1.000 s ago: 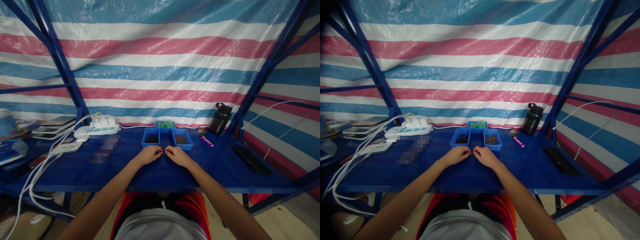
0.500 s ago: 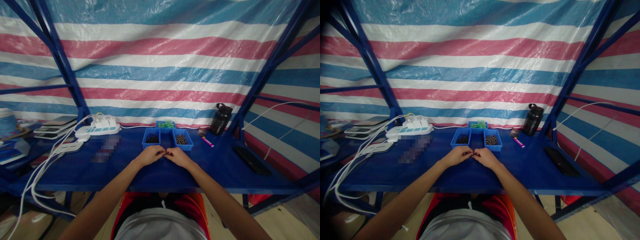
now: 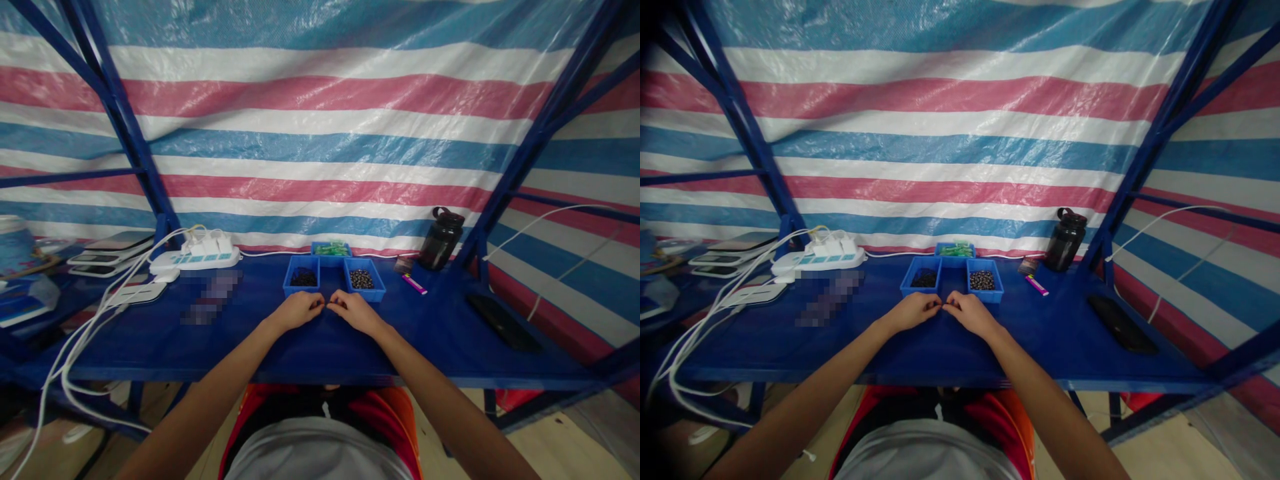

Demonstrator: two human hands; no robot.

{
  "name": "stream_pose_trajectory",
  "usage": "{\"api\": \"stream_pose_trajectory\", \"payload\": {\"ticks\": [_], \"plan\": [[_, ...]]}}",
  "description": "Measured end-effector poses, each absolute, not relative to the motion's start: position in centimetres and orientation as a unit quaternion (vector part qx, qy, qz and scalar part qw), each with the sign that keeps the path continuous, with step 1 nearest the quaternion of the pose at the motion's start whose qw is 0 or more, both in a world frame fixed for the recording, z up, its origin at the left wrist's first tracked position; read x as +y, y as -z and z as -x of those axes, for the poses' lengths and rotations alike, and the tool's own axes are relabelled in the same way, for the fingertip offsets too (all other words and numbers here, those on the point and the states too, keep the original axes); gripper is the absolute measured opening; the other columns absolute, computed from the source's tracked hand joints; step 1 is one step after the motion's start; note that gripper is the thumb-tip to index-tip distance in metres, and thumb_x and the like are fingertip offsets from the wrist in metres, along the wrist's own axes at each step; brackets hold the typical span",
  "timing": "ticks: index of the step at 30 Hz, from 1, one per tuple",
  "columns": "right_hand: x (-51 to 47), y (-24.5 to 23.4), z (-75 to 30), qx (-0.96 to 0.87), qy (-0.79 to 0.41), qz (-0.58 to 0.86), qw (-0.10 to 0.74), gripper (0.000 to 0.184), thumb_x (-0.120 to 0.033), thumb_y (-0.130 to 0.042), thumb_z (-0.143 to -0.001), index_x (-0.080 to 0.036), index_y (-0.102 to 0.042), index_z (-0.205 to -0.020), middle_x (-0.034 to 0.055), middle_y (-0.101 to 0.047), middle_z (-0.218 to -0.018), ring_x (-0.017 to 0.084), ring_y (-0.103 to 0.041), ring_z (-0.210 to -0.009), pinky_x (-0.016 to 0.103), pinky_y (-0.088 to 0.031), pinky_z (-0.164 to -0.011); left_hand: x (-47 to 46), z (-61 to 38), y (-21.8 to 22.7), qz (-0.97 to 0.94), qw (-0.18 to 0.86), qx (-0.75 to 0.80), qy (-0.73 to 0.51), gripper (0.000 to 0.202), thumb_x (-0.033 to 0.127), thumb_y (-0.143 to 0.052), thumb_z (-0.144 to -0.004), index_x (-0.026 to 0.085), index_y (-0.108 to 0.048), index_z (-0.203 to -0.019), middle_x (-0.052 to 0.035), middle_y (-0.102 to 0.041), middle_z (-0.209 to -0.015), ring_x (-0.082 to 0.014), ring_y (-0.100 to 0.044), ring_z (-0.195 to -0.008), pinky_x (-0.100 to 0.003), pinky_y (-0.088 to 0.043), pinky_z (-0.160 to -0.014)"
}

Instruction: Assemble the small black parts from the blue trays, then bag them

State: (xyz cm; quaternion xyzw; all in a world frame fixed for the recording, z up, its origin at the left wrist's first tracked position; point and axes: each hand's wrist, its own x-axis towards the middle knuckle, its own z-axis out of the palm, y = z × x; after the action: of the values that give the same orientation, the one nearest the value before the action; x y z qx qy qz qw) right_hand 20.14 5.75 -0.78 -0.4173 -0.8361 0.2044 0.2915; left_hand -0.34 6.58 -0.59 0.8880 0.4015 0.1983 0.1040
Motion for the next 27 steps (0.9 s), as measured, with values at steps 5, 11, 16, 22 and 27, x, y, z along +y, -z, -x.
{"api": "stream_pose_trajectory", "payload": {"ticks": [5,11,16,22,27], "plan": [[5.42,0.4,-20.01,-0.841,-0.203,0.403,0.298,0.014,-0.029,-0.053,-0.088,-0.02,-0.061,-0.096,-0.0046,-0.057,-0.06,0.011,-0.053,-0.056,0.021,-0.035,-0.055,6.42,0.28,0.69,-0.894,0.094,0.393,-0.191,0.017,0.029,-0.048,-0.09,0.019,-0.062,-0.09,0.0005,-0.062,-0.07,-0.0129,-0.055,-0.06,-0.021,-0.033,-0.056],[5.63,0.48,-20.34,-0.84,-0.184,0.422,0.287,0.011,-0.024,-0.054,-0.087,-0.02,-0.061,-0.094,-0.005,-0.056,-0.058,0.01,-0.052,-0.054,0.021,-0.034,-0.054,6.46,0.41,0.36,-0.885,0.102,0.404,-0.208,0.015,0.029,-0.049,-0.09,0.02,-0.061,-0.093,0.0025,-0.06,-0.065,-0.0124,-0.054,-0.057,-0.021,-0.033,-0.054],[5.61,0.75,-20.28,-0.854,-0.189,0.412,0.255,0.005,-0.022,-0.055,-0.086,-0.019,-0.059,-0.087,-0.0038,-0.059,-0.063,0.011,-0.055,-0.058,0.021,-0.033,-0.055,6.12,0.16,-0.04,-0.883,0.122,0.385,-0.24,0.016,0.027,-0.05,-0.09,0.02,-0.061,-0.098,0.0022,-0.061,-0.071,-0.0118,-0.055,-0.06,-0.02,-0.035,-0.056],[5.55,0.95,-20.1,-0.855,-0.179,0.419,0.247,0.007,-0.021,-0.059,-0.083,-0.019,-0.055,-0.078,-0.0024,-0.06,-0.065,0.011,-0.055,-0.058,0.02,-0.032,-0.054,5.68,-0.12,-0.29,-0.896,0.161,0.341,-0.234,0.016,0.026,-0.051,-0.089,0.02,-0.063,-0.097,0.0012,-0.064,-0.075,-0.0114,-0.057,-0.064,-0.019,-0.037,-0.059],[5.84,0.87,-20.24,-0.843,-0.179,0.437,0.256,0.005,-0.025,-0.057,-0.085,-0.02,-0.055,-0.085,-0.0041,-0.059,-0.062,0.011,-0.055,-0.057,0.021,-0.032,-0.054,6.05,0.12,-0.19,-0.884,0.13,0.382,-0.238,0.015,0.025,-0.051,-0.089,0.02,-0.062,-0.097,0.0023,-0.06,-0.067,-0.0113,-0.055,-0.059,-0.02,-0.035,-0.056]]}}
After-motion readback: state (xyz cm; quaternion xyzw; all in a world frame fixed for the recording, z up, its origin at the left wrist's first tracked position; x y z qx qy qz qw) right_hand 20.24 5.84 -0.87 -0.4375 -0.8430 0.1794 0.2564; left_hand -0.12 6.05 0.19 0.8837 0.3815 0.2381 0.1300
